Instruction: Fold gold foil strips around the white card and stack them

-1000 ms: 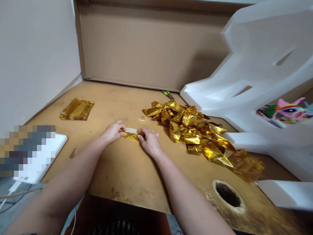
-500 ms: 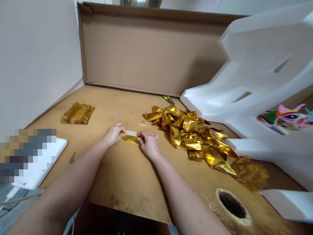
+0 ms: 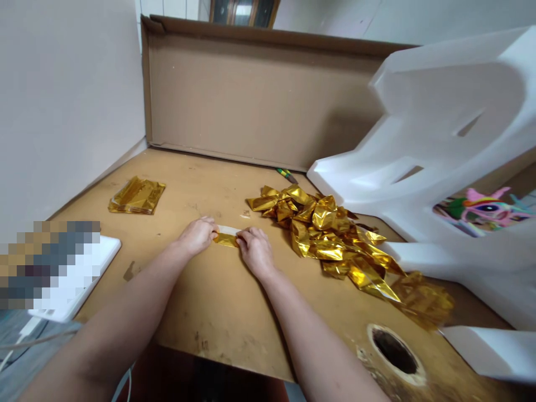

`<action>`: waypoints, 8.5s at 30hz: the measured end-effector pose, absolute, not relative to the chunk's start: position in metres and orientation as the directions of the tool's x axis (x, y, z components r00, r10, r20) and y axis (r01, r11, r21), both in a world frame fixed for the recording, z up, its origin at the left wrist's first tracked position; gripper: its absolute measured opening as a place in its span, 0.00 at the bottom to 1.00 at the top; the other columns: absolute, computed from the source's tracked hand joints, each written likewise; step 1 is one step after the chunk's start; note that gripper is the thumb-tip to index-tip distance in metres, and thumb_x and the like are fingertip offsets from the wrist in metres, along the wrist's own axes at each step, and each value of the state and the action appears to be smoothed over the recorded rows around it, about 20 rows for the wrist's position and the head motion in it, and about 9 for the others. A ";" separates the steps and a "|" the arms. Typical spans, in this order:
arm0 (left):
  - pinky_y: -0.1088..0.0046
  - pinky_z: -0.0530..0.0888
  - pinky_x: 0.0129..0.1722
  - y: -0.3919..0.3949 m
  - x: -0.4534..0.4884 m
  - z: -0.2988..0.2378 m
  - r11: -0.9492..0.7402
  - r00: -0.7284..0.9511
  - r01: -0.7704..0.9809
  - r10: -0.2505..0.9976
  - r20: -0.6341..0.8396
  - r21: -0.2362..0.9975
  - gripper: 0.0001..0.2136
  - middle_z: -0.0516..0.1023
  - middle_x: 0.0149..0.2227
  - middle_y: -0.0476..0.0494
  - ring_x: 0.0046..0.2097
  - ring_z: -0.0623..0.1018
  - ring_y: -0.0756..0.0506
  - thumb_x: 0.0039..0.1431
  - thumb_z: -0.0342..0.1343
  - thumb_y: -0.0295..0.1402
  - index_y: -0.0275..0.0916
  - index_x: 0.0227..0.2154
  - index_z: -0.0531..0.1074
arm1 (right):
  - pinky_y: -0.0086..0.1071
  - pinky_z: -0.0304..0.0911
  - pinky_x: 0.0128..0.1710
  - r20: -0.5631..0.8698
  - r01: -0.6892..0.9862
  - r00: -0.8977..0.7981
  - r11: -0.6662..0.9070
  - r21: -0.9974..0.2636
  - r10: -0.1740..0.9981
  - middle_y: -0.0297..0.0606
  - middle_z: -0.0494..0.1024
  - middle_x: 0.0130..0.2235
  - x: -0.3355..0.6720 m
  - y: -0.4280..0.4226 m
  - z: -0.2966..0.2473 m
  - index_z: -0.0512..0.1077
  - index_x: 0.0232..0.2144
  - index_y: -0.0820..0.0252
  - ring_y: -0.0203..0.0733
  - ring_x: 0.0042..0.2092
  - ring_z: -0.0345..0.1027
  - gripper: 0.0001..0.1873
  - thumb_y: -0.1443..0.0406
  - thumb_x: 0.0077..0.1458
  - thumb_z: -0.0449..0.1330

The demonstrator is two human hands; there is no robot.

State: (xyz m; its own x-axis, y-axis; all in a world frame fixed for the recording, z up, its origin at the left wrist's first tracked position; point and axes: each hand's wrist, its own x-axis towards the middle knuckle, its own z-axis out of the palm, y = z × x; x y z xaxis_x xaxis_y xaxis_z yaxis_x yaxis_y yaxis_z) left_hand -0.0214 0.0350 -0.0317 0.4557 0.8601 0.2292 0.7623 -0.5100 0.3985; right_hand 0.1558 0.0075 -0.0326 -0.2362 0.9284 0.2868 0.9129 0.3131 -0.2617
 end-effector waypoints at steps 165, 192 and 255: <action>0.70 0.70 0.40 0.021 -0.024 -0.016 -0.570 0.553 0.764 0.820 0.147 0.301 0.08 0.77 0.37 0.46 0.42 0.74 0.44 0.52 0.58 0.35 0.41 0.35 0.76 | 0.36 0.54 0.42 -0.056 0.946 -0.317 0.312 -0.090 0.947 0.42 0.71 0.43 0.177 -0.002 0.013 0.72 0.46 0.51 0.47 0.47 0.62 0.16 0.64 0.57 0.52; 0.69 0.70 0.40 0.019 -0.031 -0.012 -0.613 0.593 0.764 0.790 0.157 0.200 0.11 0.75 0.35 0.42 0.39 0.73 0.44 0.59 0.47 0.31 0.36 0.35 0.75 | 0.38 0.50 0.43 0.127 0.921 -0.388 0.391 0.008 0.913 0.46 0.73 0.42 0.169 -0.004 0.001 0.72 0.38 0.62 0.49 0.45 0.61 0.15 0.57 0.55 0.56; 0.72 0.69 0.41 0.031 -0.044 -0.023 -0.593 0.589 0.723 0.798 0.133 0.355 0.07 0.72 0.37 0.45 0.39 0.73 0.47 0.55 0.52 0.30 0.39 0.31 0.76 | 0.40 0.47 0.45 -0.048 0.914 -0.404 0.405 0.023 0.914 0.42 0.72 0.39 0.166 -0.009 0.015 0.74 0.42 0.55 0.45 0.44 0.61 0.16 0.63 0.59 0.47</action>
